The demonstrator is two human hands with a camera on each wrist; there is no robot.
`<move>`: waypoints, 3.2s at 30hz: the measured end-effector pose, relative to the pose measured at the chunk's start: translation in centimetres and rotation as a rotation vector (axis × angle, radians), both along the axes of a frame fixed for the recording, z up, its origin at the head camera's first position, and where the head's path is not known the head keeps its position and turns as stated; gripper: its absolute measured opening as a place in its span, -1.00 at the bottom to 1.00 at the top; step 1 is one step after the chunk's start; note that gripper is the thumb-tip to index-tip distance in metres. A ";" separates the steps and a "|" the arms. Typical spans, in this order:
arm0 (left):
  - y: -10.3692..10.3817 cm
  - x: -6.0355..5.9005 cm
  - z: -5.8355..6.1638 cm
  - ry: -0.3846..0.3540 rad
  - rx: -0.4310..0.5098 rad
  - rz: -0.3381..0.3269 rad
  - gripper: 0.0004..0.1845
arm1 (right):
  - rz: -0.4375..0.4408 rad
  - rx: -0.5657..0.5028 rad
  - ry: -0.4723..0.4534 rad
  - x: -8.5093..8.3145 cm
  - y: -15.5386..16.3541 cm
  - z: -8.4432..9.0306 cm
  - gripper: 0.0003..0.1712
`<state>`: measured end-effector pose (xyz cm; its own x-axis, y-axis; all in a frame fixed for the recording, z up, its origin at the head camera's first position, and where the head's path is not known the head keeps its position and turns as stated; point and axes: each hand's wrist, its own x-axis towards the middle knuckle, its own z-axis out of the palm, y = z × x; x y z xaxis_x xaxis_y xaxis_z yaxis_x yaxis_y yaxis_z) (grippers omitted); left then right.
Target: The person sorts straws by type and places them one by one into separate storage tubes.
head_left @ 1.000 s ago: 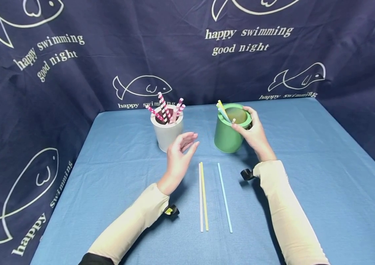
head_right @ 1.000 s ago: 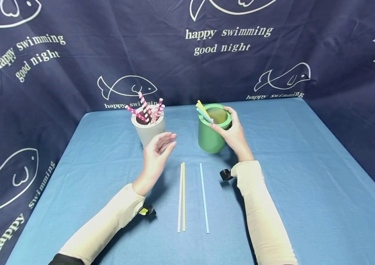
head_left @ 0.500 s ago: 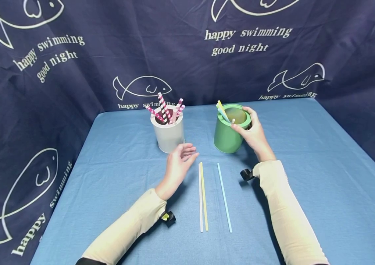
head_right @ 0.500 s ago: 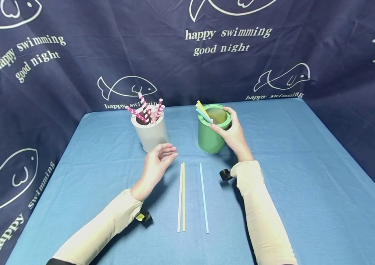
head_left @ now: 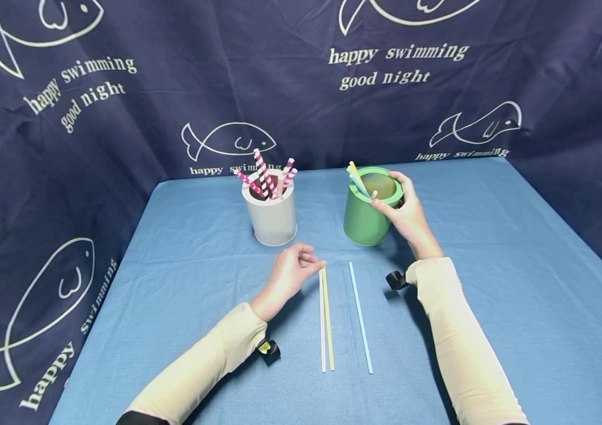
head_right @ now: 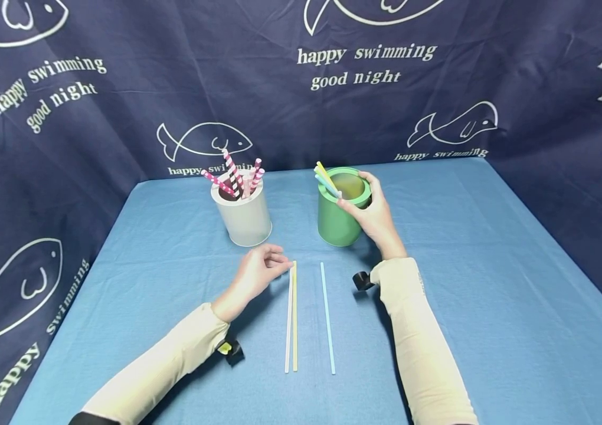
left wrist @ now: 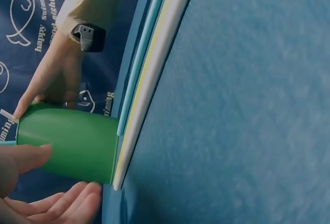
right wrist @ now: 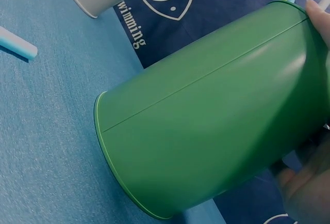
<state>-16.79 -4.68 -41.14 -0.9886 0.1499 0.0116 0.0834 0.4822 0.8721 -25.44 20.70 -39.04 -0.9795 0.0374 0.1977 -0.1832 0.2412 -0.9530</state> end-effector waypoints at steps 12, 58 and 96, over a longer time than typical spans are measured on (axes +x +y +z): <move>0.3 -0.9 -0.3 -0.307 -0.023 -0.096 -0.63 | -0.008 0.015 0.001 0.0 0.0 -0.1 -0.16; 0.7 -1.9 0.0 -0.330 0.206 -0.133 -0.87 | 0.001 0.004 0.000 -0.1 0.0 -0.1 -0.14; 2.9 1.1 6.4 0.434 0.598 -0.153 -0.81 | 0.016 0.011 0.003 0.1 0.1 0.1 -0.13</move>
